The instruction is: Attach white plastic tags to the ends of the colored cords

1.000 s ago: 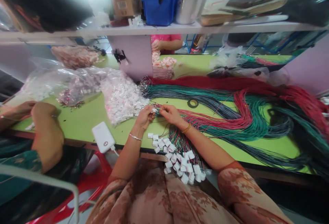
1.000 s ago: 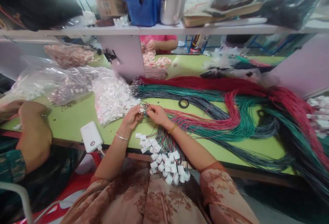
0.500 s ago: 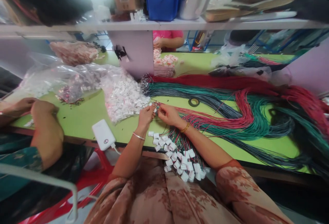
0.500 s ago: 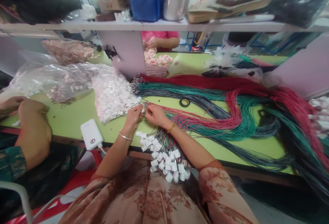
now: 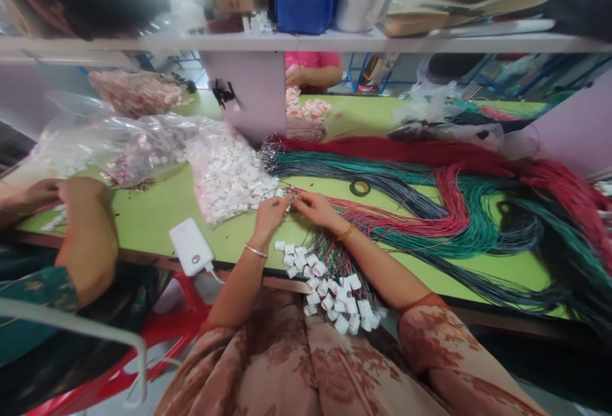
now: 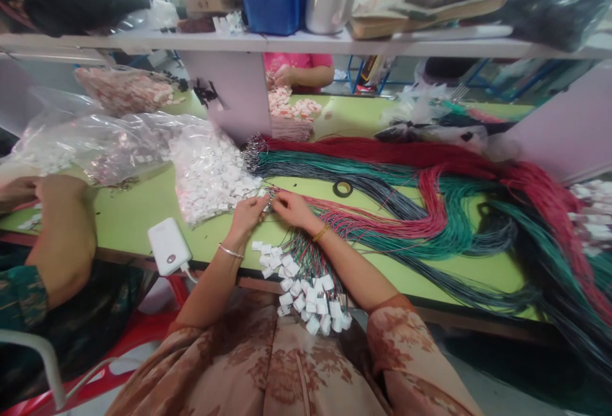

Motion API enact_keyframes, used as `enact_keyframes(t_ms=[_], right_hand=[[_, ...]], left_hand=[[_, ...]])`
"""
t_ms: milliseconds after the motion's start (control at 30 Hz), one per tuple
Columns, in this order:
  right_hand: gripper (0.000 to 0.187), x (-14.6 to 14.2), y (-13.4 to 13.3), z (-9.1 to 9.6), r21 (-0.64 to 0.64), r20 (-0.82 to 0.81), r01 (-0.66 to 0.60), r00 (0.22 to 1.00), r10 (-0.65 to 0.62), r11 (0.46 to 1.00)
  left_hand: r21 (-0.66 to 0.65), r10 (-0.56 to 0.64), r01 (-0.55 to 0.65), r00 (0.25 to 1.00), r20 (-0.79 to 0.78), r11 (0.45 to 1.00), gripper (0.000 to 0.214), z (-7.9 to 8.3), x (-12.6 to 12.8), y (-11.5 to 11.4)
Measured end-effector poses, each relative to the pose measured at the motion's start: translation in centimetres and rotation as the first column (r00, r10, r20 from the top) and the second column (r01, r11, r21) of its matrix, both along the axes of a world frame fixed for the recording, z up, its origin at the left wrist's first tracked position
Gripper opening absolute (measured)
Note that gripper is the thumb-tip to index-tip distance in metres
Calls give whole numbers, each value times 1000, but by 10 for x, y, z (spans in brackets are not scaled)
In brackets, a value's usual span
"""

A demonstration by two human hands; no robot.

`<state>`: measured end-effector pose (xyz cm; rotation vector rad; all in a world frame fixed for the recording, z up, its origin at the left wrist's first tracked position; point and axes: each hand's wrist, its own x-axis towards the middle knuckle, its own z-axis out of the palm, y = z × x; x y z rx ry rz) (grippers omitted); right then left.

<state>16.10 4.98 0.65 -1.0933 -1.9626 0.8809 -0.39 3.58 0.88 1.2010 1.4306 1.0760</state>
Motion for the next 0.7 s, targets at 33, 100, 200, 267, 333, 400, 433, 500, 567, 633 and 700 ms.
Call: enact_keyframes(t_ms=[33, 100, 200, 267, 333, 400, 433, 500, 567, 633, 700], right_hand=[[25, 5, 3, 1, -23, -11, 21, 1000, -21, 1000], [27, 12, 7, 3, -61, -15, 34, 999, -35, 998], [24, 13, 3, 9, -71, -38, -117, 993, 115, 991], [21, 6, -3, 11, -23, -23, -179, 984, 178, 984], [19, -1, -7, 10, 30, 24, -155, 988, 154, 988], [20, -7, -10, 7, 48, 67, -100, 993, 96, 994], [20, -9, -11, 5, 46, 85, -78, 994, 74, 996], [21, -11, -14, 2, 40, 128, -38, 991, 32, 998], [21, -14, -17, 1, 51, 172, 12, 985, -20, 999], [21, -15, -17, 2, 53, 198, 19, 980, -30, 998], [24, -13, -13, 4, 15, 191, -13, 982, 9, 1000]], left_hand=[[-16, 11, -11, 1000, -8, 1000, 48, 1, -2, 1], [-28, 26, -26, 1000, -12, 999, 48, 1, -5, 2], [4, 10, -10, 1000, 7, 1000, 46, -1, -5, 4], [35, -7, 6, 999, 31, 999, 45, -2, -3, 4], [60, -16, 14, 999, 45, 998, 45, -3, -1, 2], [63, -30, 29, 999, 27, 998, 45, -3, -1, 1], [55, -46, 45, 999, 8, 997, 45, -2, -2, 0], [31, -81, 82, 996, -38, 996, 45, -1, -3, -1], [19, -101, 102, 992, -76, 995, 46, 0, -6, -1], [26, -98, 101, 991, -96, 995, 47, 0, -7, 0], [40, -98, 102, 991, -91, 994, 46, -2, -10, 2]])
